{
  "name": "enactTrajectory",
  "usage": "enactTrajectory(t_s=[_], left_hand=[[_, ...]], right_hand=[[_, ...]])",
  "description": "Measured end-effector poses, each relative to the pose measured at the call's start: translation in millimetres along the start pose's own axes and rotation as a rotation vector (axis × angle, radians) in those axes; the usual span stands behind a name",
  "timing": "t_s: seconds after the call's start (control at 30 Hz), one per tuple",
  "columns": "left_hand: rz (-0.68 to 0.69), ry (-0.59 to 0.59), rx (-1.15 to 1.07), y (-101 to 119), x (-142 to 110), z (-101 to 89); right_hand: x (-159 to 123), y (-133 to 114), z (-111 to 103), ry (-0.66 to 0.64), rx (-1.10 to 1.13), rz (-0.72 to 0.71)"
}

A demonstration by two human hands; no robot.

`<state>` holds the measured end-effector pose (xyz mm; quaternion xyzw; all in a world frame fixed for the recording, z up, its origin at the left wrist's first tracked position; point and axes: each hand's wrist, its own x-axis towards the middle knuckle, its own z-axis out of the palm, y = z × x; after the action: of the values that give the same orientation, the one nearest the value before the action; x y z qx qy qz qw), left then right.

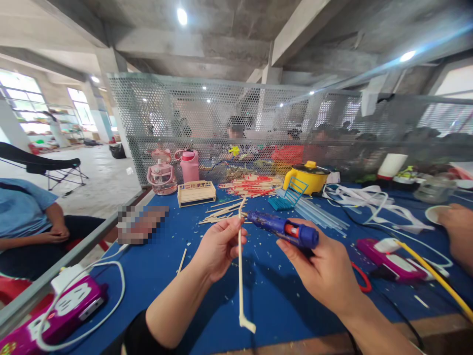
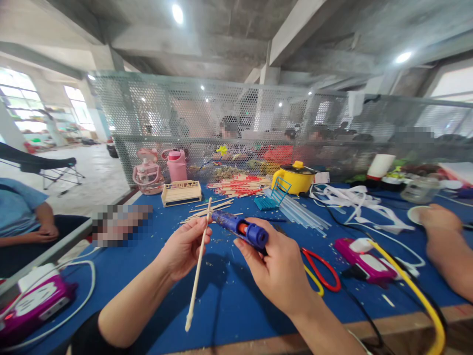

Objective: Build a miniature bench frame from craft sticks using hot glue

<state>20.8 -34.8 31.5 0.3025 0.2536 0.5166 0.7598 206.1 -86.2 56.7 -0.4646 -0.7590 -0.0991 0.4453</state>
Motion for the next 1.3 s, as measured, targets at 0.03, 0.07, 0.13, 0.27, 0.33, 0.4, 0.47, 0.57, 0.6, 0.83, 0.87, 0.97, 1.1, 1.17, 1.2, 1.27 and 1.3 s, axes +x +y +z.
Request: enactTrajectory(t_s=[0.03,0.07,0.13,0.27,0.33,0.4,0.47,0.57,0.6,0.83,0.87,0.97,1.1,1.17,1.2,1.27,1.3], left_hand=[[0.000,-0.002,0.002,-0.1,-0.1,0.0],[0.000,-0.003,0.006,-0.2,-0.1,0.0],[0.002,-0.003,0.012,-0.5,-0.1,-0.2],[0.004,0.001,0.015,-0.8,0.3,-0.6],[0.004,0.000,0.012,-0.6,0.6,-0.7],[0.005,-0.005,0.008,-0.3,0.8,-0.9],[0.006,-0.012,0.005,-0.4,0.9,-1.1],[0.013,-0.022,0.007,-0.9,0.7,-1.2],[0.014,-0.023,0.009,-1.0,0.6,-1.2],[-0.006,-0.029,0.025,-0.2,-0.6,-1.0],[-0.009,-0.031,0.026,-0.1,-0.7,-1.0],[-0.020,-0.041,0.026,0.0,-0.9,-0.9],[-0.014,-0.040,0.016,0.5,-0.7,0.1],[0.009,-0.017,0.009,1.0,-1.0,0.8],[0.023,-0.004,0.012,1.3,-1.3,1.2],[0.064,0.025,0.040,1.8,-2.2,2.3],[0.091,0.038,0.066,1.9,-2.9,2.9]], right_hand=[[0.2,-0.1,0.7,0.002,-0.001,0.000],[0.4,-0.1,1.4,0.002,-0.002,-0.001],[0.6,0.1,3.0,0.001,-0.003,0.004],[1.1,1.3,5.0,0.004,0.007,0.014],[1.2,1.9,5.0,0.014,0.009,0.004],[1.2,2.4,4.3,0.020,0.010,-0.002],[1.1,2.7,3.4,0.025,0.011,-0.001],[0.8,3.1,2.2,0.015,-0.004,0.015],[0.7,3.3,1.9,0.011,-0.011,0.022],[0.4,4.6,0.6,0.030,0.007,0.056],[0.6,4.7,0.3,0.029,0.013,0.059],[1.5,5.6,-0.2,0.037,0.010,0.057],[0.4,8.9,-0.2,0.120,-0.024,0.064],[-2.2,11.1,-1.9,0.154,-0.033,0.086],[-3.7,12.0,-3.6,0.169,-0.037,0.093],[-6.9,12.7,-8.8,0.208,-0.054,0.087],[-8.5,12.1,-12.0,0.226,-0.062,0.076]])
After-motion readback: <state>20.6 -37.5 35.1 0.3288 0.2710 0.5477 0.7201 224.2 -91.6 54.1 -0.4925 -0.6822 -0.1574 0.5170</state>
